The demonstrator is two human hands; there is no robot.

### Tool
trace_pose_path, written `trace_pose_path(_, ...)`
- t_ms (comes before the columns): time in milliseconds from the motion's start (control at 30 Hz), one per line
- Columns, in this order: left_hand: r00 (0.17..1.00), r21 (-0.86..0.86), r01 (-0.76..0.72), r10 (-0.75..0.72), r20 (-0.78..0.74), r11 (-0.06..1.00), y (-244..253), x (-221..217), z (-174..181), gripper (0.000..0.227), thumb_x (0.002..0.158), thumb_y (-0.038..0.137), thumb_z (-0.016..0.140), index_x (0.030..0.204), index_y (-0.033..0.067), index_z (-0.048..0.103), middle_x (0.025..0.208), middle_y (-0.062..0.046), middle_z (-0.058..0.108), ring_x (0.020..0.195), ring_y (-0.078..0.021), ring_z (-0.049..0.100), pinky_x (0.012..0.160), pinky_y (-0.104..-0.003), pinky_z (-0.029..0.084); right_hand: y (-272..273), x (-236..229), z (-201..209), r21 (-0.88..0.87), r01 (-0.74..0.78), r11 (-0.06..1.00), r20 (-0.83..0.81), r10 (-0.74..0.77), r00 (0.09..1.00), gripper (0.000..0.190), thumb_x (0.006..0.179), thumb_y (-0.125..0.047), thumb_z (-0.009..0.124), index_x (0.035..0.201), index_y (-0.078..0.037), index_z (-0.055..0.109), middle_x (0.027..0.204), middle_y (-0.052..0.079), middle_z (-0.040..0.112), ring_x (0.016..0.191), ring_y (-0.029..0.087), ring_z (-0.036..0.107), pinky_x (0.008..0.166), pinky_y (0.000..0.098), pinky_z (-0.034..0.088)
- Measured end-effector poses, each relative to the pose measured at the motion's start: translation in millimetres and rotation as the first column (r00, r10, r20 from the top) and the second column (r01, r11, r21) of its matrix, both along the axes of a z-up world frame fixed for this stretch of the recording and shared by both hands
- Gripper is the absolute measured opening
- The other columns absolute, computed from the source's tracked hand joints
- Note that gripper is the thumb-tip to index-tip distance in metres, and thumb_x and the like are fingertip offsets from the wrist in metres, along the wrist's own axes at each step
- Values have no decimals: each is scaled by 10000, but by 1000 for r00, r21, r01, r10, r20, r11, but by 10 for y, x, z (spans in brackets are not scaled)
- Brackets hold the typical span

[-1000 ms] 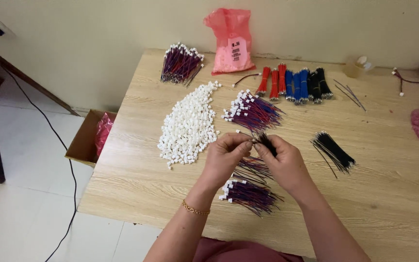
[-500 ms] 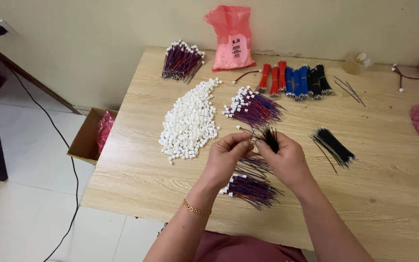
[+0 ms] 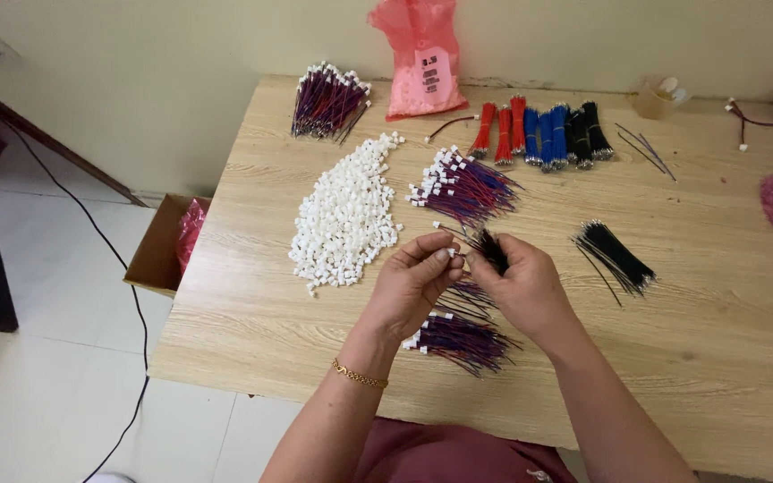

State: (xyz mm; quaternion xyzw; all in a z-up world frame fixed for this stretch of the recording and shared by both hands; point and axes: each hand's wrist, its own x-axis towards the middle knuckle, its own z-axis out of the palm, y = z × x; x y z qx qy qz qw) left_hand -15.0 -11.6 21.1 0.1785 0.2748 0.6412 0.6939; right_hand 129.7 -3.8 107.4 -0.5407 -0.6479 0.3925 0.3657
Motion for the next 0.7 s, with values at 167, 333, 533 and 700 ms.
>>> trace_pose_path(167,1000,-15,-5,5,8,1000,13,-12,-37,189,902,-30,612,1087,-27,645,980,-159,678,842,-223,715,755,-281,640,37,26,-162,94,12,995,81,-20,997,167,839,-195,752,839,-39,693,660,160,628,624,208,608,583,344,499)
trace_pose_path(333,999,-35,-11,12,48,999,24,-21,-64,191,897,-37,615,1086,-46,639,978,-180,681,838,-245,720,756,-300,643,28,-6,-157,160,19,987,112,-38,993,154,839,-208,752,849,-63,703,654,138,624,624,227,629,579,343,506)
trace_pose_path(533,998,-88,-2,8,62,996,27,11,-105,199,880,-26,639,1078,-36,646,952,-165,688,832,-235,722,751,-284,639,92,18,-274,118,15,993,79,-24,997,138,832,-160,733,837,-31,684,645,178,574,612,236,579,570,361,483)
trace_pose_path(700,998,-103,-35,30,-54,994,5,39,-131,195,874,-22,659,1067,-48,653,942,-157,684,828,-247,721,754,-307,643,21,-28,-174,106,-6,994,68,-1,998,178,871,-208,730,865,-32,700,641,157,612,588,222,589,557,369,492)
